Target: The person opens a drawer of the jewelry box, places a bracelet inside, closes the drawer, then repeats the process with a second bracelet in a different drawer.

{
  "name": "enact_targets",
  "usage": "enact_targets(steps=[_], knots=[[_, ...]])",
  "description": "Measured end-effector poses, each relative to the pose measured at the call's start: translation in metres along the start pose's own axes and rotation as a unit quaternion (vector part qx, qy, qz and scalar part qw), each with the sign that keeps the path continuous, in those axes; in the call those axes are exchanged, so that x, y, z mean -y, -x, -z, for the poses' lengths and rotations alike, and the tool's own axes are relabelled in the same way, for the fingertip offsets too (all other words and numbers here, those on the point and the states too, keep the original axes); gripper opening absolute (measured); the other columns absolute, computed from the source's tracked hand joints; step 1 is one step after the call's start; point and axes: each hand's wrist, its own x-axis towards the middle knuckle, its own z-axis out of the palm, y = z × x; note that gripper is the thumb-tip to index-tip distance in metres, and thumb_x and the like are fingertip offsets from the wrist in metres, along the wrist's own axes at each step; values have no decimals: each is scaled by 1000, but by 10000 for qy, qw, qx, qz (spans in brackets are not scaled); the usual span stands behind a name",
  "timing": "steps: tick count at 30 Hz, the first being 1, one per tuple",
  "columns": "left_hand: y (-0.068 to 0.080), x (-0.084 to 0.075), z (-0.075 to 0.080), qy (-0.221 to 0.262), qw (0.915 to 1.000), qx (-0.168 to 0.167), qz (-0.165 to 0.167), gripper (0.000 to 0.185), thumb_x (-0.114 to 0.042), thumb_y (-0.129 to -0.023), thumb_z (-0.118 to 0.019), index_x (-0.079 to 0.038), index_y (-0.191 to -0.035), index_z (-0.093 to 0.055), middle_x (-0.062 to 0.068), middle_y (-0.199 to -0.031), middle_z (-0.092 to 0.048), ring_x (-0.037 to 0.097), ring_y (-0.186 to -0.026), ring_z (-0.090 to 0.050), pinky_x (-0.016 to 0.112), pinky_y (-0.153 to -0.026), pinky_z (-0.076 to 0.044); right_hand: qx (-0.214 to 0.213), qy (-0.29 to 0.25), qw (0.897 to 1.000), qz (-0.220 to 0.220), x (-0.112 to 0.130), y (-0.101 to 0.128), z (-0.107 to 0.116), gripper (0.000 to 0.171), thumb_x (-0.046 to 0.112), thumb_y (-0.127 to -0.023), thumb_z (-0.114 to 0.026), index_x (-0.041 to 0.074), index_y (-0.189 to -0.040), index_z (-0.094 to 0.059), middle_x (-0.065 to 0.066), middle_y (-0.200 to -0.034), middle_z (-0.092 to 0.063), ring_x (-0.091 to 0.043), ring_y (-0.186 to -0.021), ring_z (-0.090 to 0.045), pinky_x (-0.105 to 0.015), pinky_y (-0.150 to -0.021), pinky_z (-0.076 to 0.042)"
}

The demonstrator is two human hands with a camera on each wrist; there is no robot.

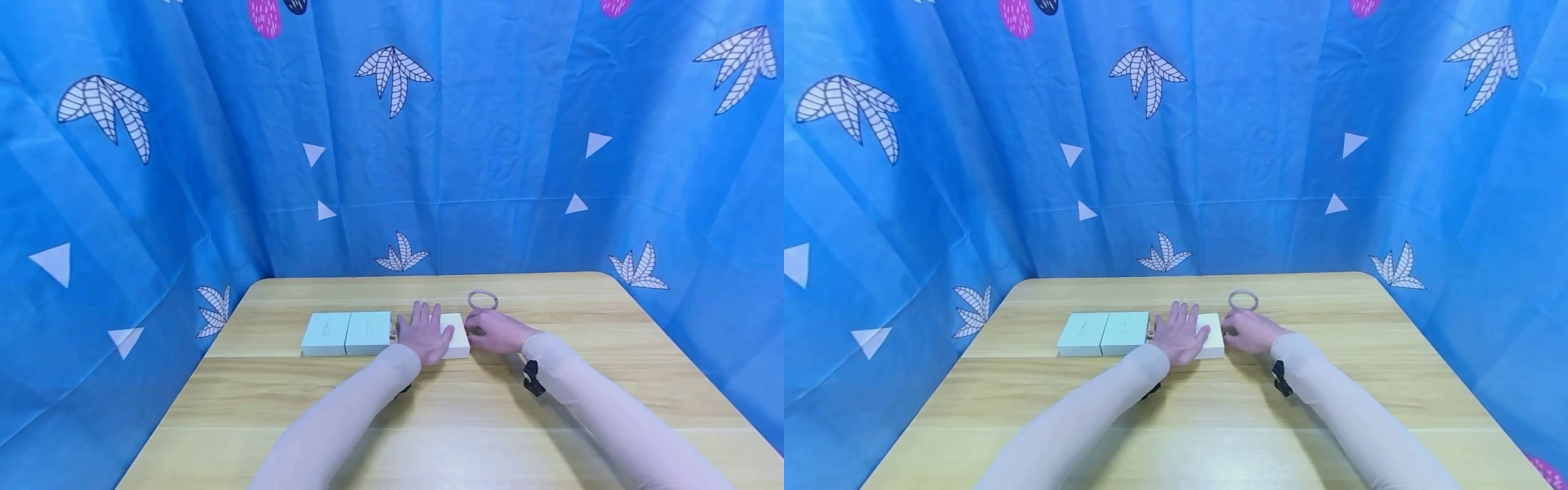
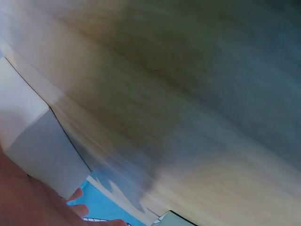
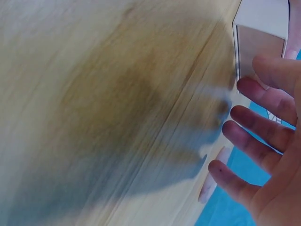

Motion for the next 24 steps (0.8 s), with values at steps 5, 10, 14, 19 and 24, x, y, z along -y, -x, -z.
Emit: enact_targets(steps=[5, 10, 14, 19, 24], knots=[[-1, 0, 0, 4, 10000, 82, 45, 72, -62, -104, -17, -21, -164, -13, 9, -169, -16, 29, -157, -5, 68, -119, -15, -52, -48, 10000, 0, -3, -2, -1, 9, 10, -94, -67, 16, -89, -71, -3, -106, -70, -17, -96, -65, -41, -86, -55], [-2, 1, -2, -24, 10000, 56, 59, 72, -61, -104, -18, -22, -164, -13, 8, -169, -16, 29, -157, -5, 68, -119, -16, -144, -83, 9999, -43, -2, -2, -2, 8, 11, -93, -68, 16, -90, -73, -3, -105, -70, -17, -95, -65, -41, -86, -55], [-2, 0, -3, -78, 10000, 7, 49, 73, -62, -103, -18, -21, -164, -13, 8, -169, -17, 29, -157, -6, 68, -118, -17, -262, -21, 9997, -30, -2, -2, -1, 7, 10, -91, -70, 16, -91, -74, -3, -104, -71, -18, -95, -67, -42, -88, -56], [-2, 0, -2, -89, 9999, -16, 51, 73, -62, -103, -19, -21, -164, -14, 8, -169, -19, 29, -157, -8, 68, -118, -17, -315, 52, 9995, 1, 1, -1, 0, 7, 12, -92, -70, 14, -93, -76, -1, -104, -72, -19, -97, -68, -43, -90, -56], [-2, -1, -3, -118, 9999, -68, 32, 72, -62, -104, -19, -21, -163, -15, 10, -168, -21, 30, -157, -9, 68, -118, -19, -394, 82, 9992, -12, 2, 0, 0, 8, 11, -92, -69, 14, -92, -77, -1, -103, -72, -20, -97, -68, -42, -90, -56]])
